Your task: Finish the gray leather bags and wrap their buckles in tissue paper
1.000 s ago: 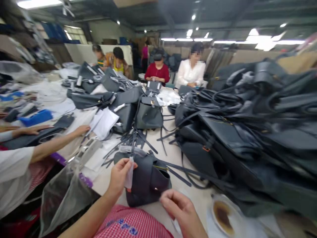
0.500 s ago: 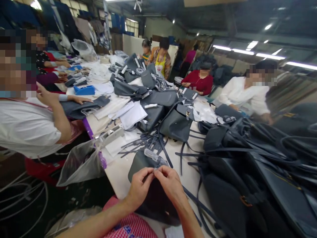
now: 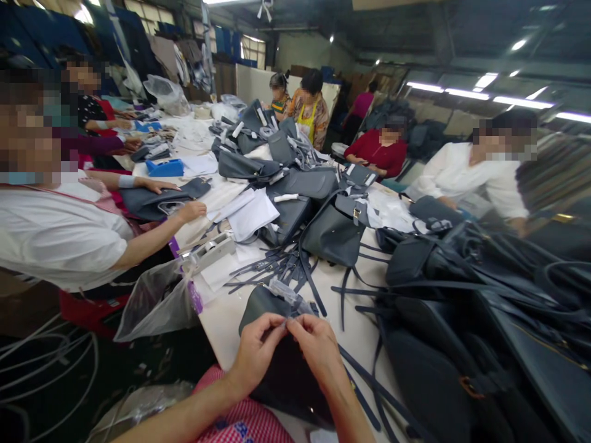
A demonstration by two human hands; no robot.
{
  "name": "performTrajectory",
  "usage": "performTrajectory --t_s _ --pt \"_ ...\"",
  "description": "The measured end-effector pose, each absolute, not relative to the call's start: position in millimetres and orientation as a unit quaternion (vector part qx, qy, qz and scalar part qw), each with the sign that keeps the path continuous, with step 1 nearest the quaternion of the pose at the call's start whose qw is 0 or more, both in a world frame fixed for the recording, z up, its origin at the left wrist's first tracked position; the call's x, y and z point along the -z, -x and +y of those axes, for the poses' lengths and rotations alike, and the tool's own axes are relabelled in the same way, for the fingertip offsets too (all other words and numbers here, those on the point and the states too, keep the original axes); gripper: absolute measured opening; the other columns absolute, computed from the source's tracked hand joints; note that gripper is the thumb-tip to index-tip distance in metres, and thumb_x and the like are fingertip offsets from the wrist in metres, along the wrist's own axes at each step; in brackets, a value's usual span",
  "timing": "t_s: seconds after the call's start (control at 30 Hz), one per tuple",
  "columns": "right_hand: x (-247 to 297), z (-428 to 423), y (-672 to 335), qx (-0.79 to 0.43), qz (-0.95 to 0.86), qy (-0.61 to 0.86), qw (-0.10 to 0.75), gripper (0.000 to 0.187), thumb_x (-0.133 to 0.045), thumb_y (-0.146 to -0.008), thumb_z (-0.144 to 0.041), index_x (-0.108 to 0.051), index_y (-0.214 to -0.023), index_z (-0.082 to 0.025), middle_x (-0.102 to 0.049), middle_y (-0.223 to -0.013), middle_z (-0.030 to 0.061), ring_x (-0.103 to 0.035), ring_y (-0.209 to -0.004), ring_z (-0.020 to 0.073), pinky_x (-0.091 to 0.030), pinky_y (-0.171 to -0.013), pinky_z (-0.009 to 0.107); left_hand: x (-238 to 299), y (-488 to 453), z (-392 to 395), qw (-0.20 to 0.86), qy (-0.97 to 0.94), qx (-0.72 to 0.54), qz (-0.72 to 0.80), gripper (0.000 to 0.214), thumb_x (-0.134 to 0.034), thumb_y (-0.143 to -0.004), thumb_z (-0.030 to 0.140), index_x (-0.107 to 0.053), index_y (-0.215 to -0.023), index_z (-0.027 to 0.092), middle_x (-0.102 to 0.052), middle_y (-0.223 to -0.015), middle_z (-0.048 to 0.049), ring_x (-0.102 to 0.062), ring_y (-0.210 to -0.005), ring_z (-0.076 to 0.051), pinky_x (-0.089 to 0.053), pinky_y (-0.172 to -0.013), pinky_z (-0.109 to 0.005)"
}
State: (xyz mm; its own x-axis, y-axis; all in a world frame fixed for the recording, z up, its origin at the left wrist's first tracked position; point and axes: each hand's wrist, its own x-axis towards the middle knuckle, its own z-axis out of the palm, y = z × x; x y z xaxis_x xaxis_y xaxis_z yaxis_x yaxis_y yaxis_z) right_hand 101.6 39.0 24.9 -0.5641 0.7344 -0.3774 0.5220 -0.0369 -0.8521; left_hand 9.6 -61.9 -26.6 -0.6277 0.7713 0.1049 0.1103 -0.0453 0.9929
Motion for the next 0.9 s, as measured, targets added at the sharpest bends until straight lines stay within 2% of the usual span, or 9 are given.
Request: performTrajectory --t_s 0.07,0.13,0.27,0.47,0.63,0.77,0.9 --pt "-25 36 -102 -0.580 -0.659 0.472 0.087 0.034 -0.063 -0.067 -0.049 -0.056 -0.055 -0.019 -0.043 -0.045 -0.0064 -0.038 -0.043 0.0081 -0.030 -0.042 0.021 23 -8 -62 0.334 -0.290 -0.648 0.619 0.012 -0.056 -0.084 0.022 -0.066 -0.079 0.017 -0.067 -0.071 -0.0014 -0.060 -0.067 -0.014 -0.047 -0.064 -0.024" --pt "-24 32 -103 -0.604 -0.636 0.471 0.092 0.033 -0.065 -0.066 -0.049 -0.060 -0.059 -0.017 -0.053 -0.050 -0.0036 -0.043 -0.045 0.0080 -0.033 -0.042 0.019 22 -7 -62 0.391 -0.243 -0.665 0.588 0.011 -0.056 -0.081 0.022 -0.064 -0.079 0.015 -0.064 -0.065 -0.0003 -0.058 -0.061 -0.013 -0.045 -0.058 -0.023" --pt "-19 24 -101 -0.638 -0.595 0.472 0.127 0.034 -0.069 -0.065 -0.048 -0.066 -0.071 -0.014 -0.066 -0.062 0.0022 -0.053 -0.051 0.0085 -0.038 -0.042 0.017 24 -6 -62 0.424 -0.206 -0.689 0.550 0.010 -0.058 -0.077 0.022 -0.063 -0.078 0.014 -0.064 -0.066 -0.0004 -0.058 -0.061 -0.013 -0.047 -0.062 -0.025" --pt "-8 12 -93 -0.655 -0.539 0.486 0.211 0.046 -0.078 -0.058 -0.049 -0.064 -0.083 -0.013 -0.065 -0.057 0.0002 -0.056 -0.048 0.0097 -0.040 -0.038 0.016 27 -5 -65 0.392 -0.234 -0.682 0.571 0.014 -0.057 -0.081 0.025 -0.065 -0.083 0.014 -0.064 -0.071 -0.0015 -0.058 -0.065 -0.014 -0.048 -0.064 -0.025" --pt "-4 6 -88 -0.658 -0.504 0.491 0.269 0.055 -0.083 -0.050 -0.053 -0.059 -0.084 -0.015 -0.063 -0.052 -0.0031 -0.054 -0.043 0.0086 -0.039 -0.034 0.014 21 -3 -67 0.349 -0.263 -0.668 0.602 0.016 -0.055 -0.082 0.026 -0.067 -0.083 0.015 -0.066 -0.075 -0.0022 -0.059 -0.071 -0.015 -0.048 -0.066 -0.024" --pt "-3 4 -88 -0.665 -0.494 0.489 0.274 0.059 -0.085 -0.050 -0.052 -0.055 -0.087 -0.016 -0.061 -0.050 -0.0050 -0.054 -0.042 0.0081 -0.038 -0.033 0.013 21 -2 -64 0.377 -0.224 -0.683 0.585 0.014 -0.058 -0.077 0.026 -0.067 -0.080 0.015 -0.065 -0.071 -0.0009 -0.056 -0.063 -0.013 -0.045 -0.060 -0.023" --pt "-5 7 -93 -0.704 -0.472 0.479 0.228 0.057 -0.086 -0.054 -0.046 -0.054 -0.091 -0.016 -0.063 -0.056 -0.0044 -0.054 -0.041 0.0072 -0.036 -0.032 0.012 20 -3 -60 0.437 -0.142 -0.706 0.540 0.014 -0.062 -0.070 0.027 -0.065 -0.074 0.015 -0.063 -0.064 -0.0001 -0.053 -0.056 -0.011 -0.042 -0.056 -0.022"
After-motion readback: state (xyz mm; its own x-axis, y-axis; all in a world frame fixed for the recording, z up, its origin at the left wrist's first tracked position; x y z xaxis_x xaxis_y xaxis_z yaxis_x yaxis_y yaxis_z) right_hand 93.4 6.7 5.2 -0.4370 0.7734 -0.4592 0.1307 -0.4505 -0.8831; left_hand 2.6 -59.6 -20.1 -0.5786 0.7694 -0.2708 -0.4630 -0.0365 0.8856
